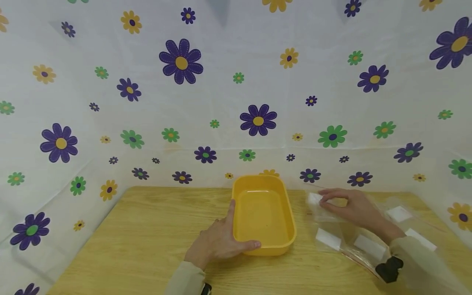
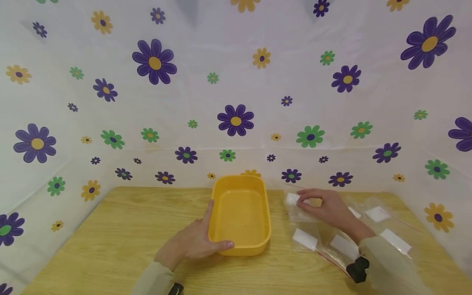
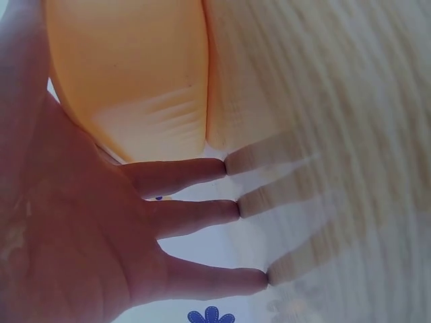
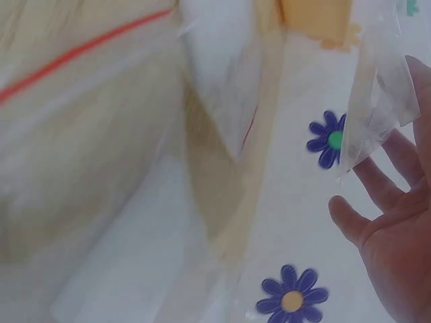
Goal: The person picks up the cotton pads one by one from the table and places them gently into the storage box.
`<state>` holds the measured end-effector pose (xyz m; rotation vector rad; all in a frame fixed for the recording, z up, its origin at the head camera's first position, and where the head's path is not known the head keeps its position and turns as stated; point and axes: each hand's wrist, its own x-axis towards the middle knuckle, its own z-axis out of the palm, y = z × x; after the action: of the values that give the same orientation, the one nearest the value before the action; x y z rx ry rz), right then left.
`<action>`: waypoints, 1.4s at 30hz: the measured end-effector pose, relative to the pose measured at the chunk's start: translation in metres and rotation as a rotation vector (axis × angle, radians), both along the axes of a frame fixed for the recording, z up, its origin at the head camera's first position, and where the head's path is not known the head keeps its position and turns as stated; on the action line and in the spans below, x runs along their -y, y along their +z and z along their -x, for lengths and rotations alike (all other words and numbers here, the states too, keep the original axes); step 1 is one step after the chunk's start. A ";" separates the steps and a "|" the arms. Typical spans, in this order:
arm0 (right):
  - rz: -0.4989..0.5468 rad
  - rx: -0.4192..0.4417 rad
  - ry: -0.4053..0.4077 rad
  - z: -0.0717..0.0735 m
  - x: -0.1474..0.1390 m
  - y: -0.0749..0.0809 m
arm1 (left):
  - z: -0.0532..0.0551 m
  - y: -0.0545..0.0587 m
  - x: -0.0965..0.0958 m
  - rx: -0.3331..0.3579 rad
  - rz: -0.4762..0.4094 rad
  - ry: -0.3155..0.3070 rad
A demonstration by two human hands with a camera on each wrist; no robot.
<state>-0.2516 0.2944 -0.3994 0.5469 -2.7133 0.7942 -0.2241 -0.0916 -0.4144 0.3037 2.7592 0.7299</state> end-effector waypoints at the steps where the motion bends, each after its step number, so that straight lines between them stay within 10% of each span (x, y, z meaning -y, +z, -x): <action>1: -0.004 -0.019 0.002 -0.001 0.004 0.002 | 0.000 0.000 0.000 0.000 0.001 0.000; 42: 0.123 -0.024 0.165 0.003 0.114 0.007 | 0.003 -0.002 0.001 0.002 0.021 -0.027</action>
<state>-0.2541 0.1804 -0.3923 0.7533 -2.6009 0.9820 -0.2276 -0.0930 -0.4163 0.3350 2.7537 0.6936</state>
